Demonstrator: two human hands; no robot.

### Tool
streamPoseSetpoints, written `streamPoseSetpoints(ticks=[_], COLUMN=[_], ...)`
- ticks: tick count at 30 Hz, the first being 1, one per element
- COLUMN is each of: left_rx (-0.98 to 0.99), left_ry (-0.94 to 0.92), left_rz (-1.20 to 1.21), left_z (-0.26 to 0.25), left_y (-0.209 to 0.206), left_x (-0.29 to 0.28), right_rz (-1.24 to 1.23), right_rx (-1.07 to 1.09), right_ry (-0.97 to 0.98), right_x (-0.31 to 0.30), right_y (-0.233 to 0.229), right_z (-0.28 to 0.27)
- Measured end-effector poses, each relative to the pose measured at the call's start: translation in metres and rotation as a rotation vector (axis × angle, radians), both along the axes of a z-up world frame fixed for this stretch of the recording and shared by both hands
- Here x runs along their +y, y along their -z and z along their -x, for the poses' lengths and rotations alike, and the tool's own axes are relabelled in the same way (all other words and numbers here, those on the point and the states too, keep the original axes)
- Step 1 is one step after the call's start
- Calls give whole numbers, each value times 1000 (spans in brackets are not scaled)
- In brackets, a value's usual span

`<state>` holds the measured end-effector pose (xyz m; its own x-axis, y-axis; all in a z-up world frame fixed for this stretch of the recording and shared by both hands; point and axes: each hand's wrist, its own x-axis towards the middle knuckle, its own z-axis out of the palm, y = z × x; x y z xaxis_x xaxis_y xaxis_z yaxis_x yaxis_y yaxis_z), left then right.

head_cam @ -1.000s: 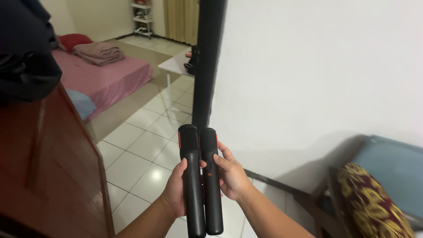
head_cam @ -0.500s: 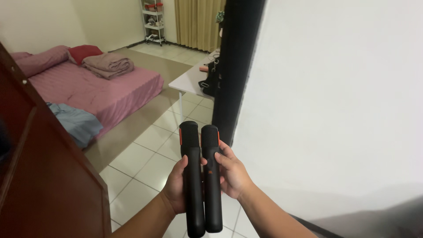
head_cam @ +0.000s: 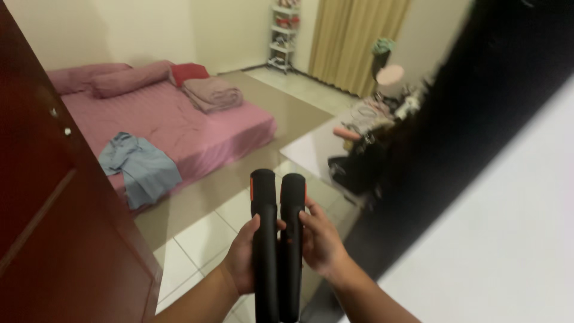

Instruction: The person unplugs a charger from a wall socket, gathers a power cable from a storage cart, unplugs a cable from a portable speaker, and carries two wireless microphones and chargers through the home. They collect a charger from a vanity table and bring the microphones and chargers to a dining table, arranging them and plugging a charger into a power strip.

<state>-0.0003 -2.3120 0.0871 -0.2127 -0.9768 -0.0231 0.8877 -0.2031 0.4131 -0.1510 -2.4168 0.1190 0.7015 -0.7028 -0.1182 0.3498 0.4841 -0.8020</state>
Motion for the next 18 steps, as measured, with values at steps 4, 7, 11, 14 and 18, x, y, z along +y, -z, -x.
streamPoseSetpoints(ticks=[4,7,11,14,18], left_rx=[2,1,-21,-7,-19], left_ry=[-84,-107,-123,-65,41], left_rz=[18,-9,29,31,51], left_z=[-48,-92,-166,-229,-314], left_y=[0,5,19,28,10], left_x=[-54,-89,-154,-201,-277], right_rz=[55,18,33,28,14], right_rx=[-16,10,-40,-64,-83], right_ry=[-147,-162,-208,-188,-47], right_x=[-73,-117,-181,-227,-294], right_y=[5,16,28,39,43], right_z=[-59,-108,-180,-236,-311])
